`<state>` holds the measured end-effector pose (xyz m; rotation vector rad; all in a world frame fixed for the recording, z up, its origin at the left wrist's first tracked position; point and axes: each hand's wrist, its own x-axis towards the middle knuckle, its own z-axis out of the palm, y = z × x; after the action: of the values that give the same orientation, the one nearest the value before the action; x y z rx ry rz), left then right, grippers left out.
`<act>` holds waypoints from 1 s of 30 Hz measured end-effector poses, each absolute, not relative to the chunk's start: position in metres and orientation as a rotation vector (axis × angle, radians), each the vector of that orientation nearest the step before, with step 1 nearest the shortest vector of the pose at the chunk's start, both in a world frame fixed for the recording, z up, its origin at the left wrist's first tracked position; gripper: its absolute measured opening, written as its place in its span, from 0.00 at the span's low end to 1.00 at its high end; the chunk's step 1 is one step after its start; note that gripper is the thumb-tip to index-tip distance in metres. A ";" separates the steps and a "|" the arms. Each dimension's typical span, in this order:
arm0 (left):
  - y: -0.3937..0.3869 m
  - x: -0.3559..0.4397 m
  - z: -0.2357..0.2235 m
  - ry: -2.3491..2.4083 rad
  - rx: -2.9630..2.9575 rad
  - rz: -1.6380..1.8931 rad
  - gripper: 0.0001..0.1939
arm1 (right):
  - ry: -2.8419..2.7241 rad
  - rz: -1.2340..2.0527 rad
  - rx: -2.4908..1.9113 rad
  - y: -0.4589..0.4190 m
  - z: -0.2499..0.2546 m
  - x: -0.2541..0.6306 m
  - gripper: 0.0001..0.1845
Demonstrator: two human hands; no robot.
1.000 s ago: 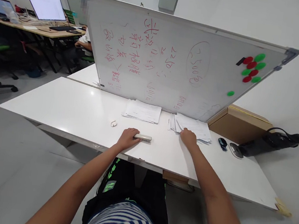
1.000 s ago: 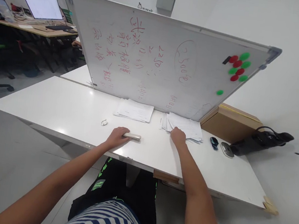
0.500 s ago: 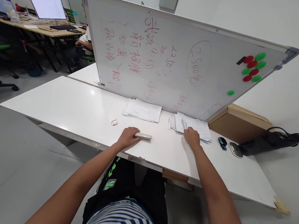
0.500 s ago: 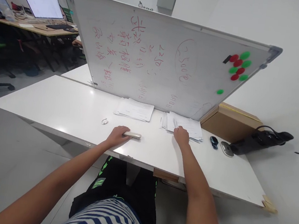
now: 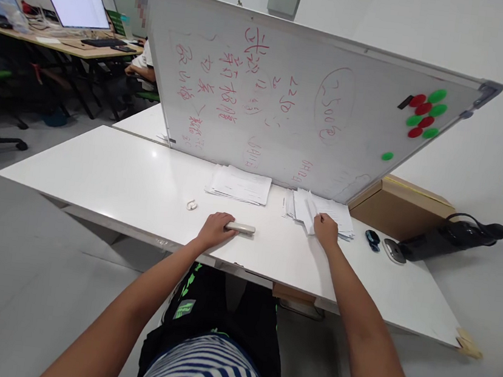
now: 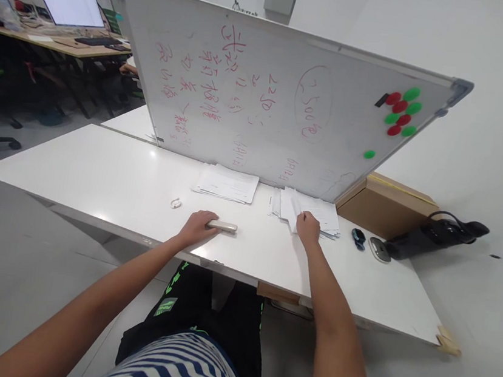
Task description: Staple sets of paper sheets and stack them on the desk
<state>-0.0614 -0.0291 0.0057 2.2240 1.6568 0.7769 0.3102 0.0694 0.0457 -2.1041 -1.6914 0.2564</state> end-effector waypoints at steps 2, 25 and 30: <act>-0.029 -0.062 0.005 1.662 2.224 0.772 0.16 | -1.636 0.251 -2.080 0.067 0.046 0.309 0.21; -0.097 -0.024 0.056 1.330 2.084 1.286 0.29 | -0.887 0.904 -1.089 -0.077 0.112 0.247 0.15; -0.127 0.007 0.085 1.010 1.440 1.079 0.39 | -0.710 1.095 -1.101 -0.127 0.099 0.253 0.13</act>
<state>0.0067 -0.1271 0.0853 1.4398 1.0100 1.0788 0.2532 -0.1273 0.0994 -1.1009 -0.7100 1.0952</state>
